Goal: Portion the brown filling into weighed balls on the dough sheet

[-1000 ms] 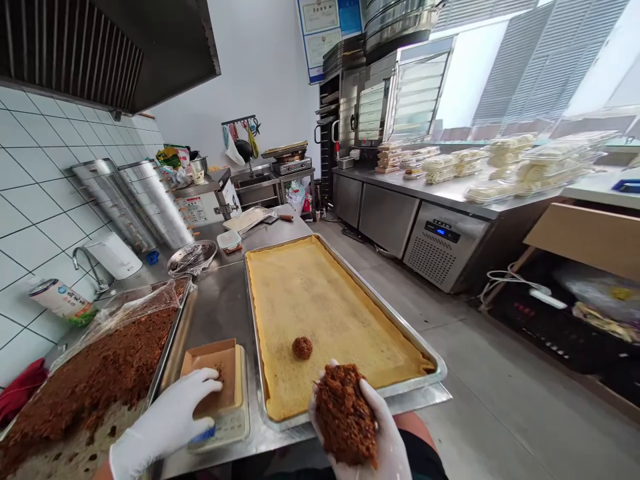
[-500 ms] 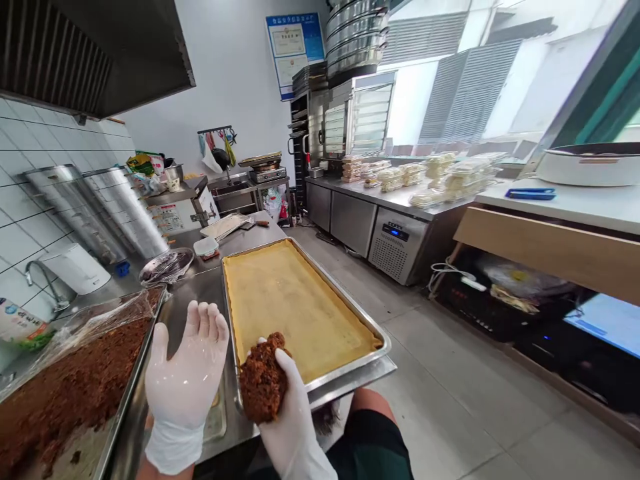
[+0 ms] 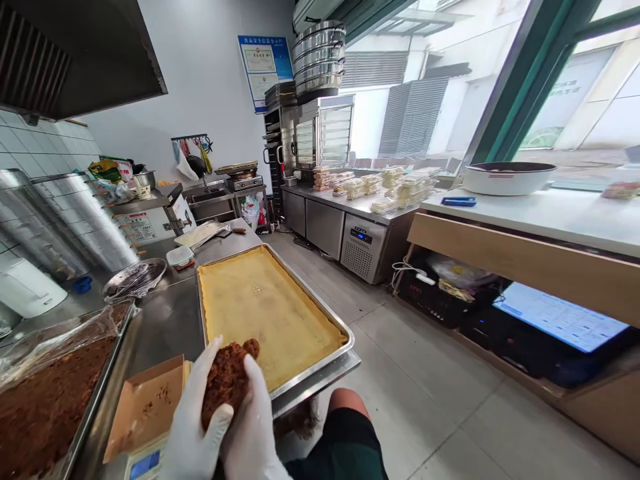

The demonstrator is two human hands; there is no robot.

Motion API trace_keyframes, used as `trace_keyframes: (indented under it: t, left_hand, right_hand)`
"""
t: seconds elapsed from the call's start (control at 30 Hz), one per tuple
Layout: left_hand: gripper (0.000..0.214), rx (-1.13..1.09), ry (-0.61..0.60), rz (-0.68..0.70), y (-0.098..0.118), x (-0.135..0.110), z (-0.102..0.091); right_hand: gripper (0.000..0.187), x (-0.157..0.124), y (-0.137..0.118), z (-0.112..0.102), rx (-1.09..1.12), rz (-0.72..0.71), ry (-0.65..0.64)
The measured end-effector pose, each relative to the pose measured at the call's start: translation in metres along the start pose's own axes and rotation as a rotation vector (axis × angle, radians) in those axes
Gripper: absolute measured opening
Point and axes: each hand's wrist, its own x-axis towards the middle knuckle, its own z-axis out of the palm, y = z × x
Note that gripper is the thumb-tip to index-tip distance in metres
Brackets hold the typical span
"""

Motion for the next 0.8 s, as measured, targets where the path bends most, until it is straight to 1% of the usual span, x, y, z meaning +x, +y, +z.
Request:
trace_keyframes:
  t: [0.03,0.07,0.1,0.13,0.17,0.2,0.23,0.27,0.3,0.33,0.37,0.4,0.47,0.53,0.57,0.6,0.63,0.7,0.73,0.8]
  left_hand:
    - [0.066,0.008,0.019,0.003,-0.006,-0.001,-0.001]
    - [0.059,0.008,0.055,0.019,-0.011,-0.001,-0.005]
    - [0.052,0.009,0.096,0.042,-0.015,0.000,-0.011]
    - [0.046,0.011,0.121,0.060,-0.018,0.002,-0.019]
    - [0.042,0.010,0.113,0.064,-0.019,0.005,-0.028]
    - [0.039,0.010,0.079,0.053,-0.019,0.008,-0.037]
    - [0.037,0.012,0.031,0.032,-0.019,0.012,-0.045]
    - [0.037,0.023,-0.014,0.012,-0.018,0.015,-0.051]
    - [0.035,0.045,-0.045,-0.004,-0.017,0.016,-0.054]
    - [0.034,0.076,-0.054,-0.021,-0.016,0.016,-0.054]
    - [0.032,0.107,-0.048,-0.044,-0.016,0.014,-0.051]
    - [0.031,0.128,-0.027,-0.075,-0.017,0.010,-0.046]
    - [0.030,0.111,0.012,-0.144,-0.019,-0.001,-0.034]
    - [0.030,0.027,0.077,-0.148,-0.023,-0.014,-0.026]
    - [0.030,0.000,0.098,-0.119,-0.025,-0.018,-0.025]
    - [0.028,0.001,0.100,-0.082,-0.026,-0.022,-0.027]
    - [0.024,0.034,0.074,-0.047,-0.028,-0.024,-0.029]
    - [0.013,0.152,0.002,0.000,-0.033,-0.024,-0.036]
    - [0.012,0.210,-0.019,0.013,-0.035,-0.023,-0.040]
    - [0.021,0.291,-0.008,0.028,-0.040,-0.020,-0.044]
  right_hand:
    - [0.035,0.000,0.007,-0.002,-0.001,-0.011,0.007]
    - [0.037,-0.001,0.012,-0.004,-0.021,-0.020,-0.016]
    - [0.041,-0.003,0.014,-0.007,-0.063,-0.013,-0.071]
    - [0.047,-0.005,0.013,-0.009,-0.121,0.013,-0.154]
    - [0.052,-0.007,0.008,-0.011,-0.185,0.045,-0.244]
    - [0.057,-0.008,0.002,-0.012,-0.247,0.105,-0.311]
    - [0.059,-0.009,-0.005,-0.013,-0.293,0.187,-0.337]
    - [0.056,-0.009,-0.012,-0.012,-0.317,0.291,-0.338]
    - [0.056,-0.009,-0.016,-0.012,-0.323,0.370,-0.295]
    - [0.055,-0.007,-0.017,-0.011,-0.319,0.396,-0.214]
    - [0.053,-0.004,-0.016,-0.011,-0.306,0.383,-0.133]
    - [0.047,-0.001,-0.012,-0.012,-0.289,0.328,-0.056]
    - [0.033,0.004,0.001,-0.016,-0.262,0.170,0.036]
    - [0.031,0.008,0.012,-0.024,-0.261,0.060,0.051]
    - [0.032,0.008,0.017,-0.028,-0.268,0.041,0.042]
    - [0.033,0.008,0.020,-0.033,-0.279,0.056,0.024]
    - [0.032,0.008,0.022,-0.038,-0.292,0.093,-0.001]
    - [0.029,0.005,0.025,-0.046,-0.340,0.187,-0.044]
    - [0.026,0.004,0.027,-0.050,-0.378,0.220,-0.061]
    - [0.017,0.003,0.032,-0.054,-0.451,0.229,-0.088]
